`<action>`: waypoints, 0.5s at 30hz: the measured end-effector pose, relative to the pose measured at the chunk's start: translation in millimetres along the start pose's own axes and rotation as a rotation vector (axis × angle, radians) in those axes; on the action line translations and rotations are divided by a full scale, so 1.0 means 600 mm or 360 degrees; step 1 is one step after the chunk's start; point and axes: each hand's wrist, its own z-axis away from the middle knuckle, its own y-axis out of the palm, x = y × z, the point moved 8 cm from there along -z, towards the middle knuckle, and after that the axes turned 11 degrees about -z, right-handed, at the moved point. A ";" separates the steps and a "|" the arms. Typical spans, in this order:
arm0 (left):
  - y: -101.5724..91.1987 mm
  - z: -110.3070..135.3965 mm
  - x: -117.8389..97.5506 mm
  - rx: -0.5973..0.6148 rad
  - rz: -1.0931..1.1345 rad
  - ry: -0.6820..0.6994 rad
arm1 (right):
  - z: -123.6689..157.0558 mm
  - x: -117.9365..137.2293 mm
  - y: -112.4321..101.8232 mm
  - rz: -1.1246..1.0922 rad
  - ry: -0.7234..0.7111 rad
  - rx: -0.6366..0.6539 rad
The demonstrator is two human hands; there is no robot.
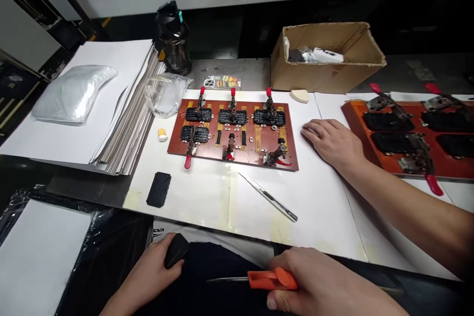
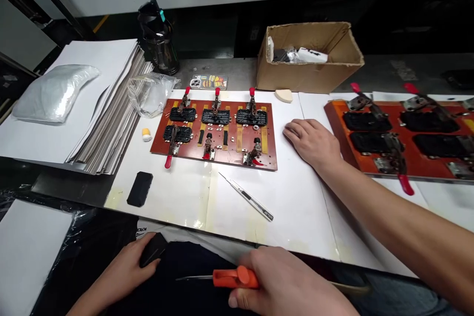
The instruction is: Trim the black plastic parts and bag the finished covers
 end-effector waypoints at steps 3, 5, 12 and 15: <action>0.014 -0.009 0.009 -0.0072 -0.0109 -0.0048 | -0.025 0.020 -0.018 0.0080 0.0002 -0.0169; 0.021 -0.012 0.020 -0.0072 -0.0155 -0.0072 | -0.046 0.046 -0.017 0.0115 -0.0034 -0.0248; 0.040 -0.018 0.056 -0.0102 0.0075 -0.0074 | -0.082 0.110 0.034 0.0392 0.0064 -0.0118; 0.054 -0.009 0.060 -0.0052 0.0307 -0.0030 | -0.080 0.126 0.033 0.0397 0.0027 -0.0094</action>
